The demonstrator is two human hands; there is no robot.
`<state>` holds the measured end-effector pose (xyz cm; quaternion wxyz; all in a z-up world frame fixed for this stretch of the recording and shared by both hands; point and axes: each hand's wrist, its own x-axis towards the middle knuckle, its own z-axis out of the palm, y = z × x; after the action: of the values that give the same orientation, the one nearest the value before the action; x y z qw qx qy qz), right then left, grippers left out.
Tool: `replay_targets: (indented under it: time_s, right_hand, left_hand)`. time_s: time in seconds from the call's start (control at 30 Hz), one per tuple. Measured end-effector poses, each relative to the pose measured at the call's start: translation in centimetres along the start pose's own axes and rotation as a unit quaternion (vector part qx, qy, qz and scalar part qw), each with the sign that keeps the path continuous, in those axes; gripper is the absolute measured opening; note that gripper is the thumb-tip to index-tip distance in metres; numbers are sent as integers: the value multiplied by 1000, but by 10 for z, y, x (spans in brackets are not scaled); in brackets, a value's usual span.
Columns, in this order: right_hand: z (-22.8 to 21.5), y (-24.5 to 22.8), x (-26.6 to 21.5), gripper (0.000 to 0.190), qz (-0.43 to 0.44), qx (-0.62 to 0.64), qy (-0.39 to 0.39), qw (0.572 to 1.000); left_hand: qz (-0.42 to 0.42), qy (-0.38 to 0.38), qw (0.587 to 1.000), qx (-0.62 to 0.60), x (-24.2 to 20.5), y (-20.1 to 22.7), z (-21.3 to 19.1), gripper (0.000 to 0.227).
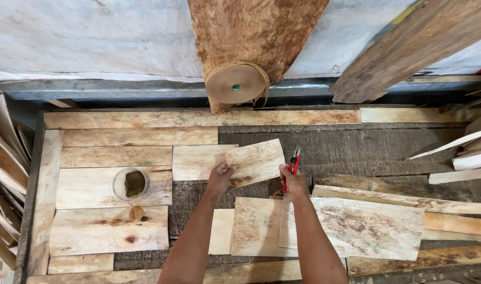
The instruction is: Cutting and trimming thin wood veneer pieces using a utility knife on a workbench.
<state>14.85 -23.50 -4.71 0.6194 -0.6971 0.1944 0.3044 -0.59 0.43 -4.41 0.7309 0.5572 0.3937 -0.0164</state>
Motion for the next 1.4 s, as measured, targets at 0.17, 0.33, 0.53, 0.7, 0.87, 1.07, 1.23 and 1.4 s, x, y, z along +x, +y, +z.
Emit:
replay_targets:
  time_s: [0.17,0.33,0.53,0.7,0.87,1.07,1.23,1.4]
  right_hand:
    - [4,-28,-22,34,4,-84,21,996]
    - [-8,-7,10,39,-17,-91,-14,996]
    - [0,-5,21,28,-39,-88,-63,993]
    - [8,4,51,22,-48,-88,-14,995]
    - [24,-16,54,21,-31,-57,-9,998]
    - [44,-27,59,21,-22,-78,0,997]
    - [46,-21,70,22,-22,-74,-7,997]
    - [48,-22,67,31,-71,-176,26,981]
  left_hand:
    - [3,13,1000,27,0,2,-3,50]
    - [19,17,999,23,7,-6,-5,51]
    - [20,64,997,45,-19,34,-4,45]
    - [147,188,954,183,-22,46,-9,43]
    - [238,212,897,305,19,14,-24,44]
    - [241,199,866,391,44,14,-33,48]
    - [184,153,849,471,59,28,-36,55]
    - [118,111,833,529,65,26,-36,62]
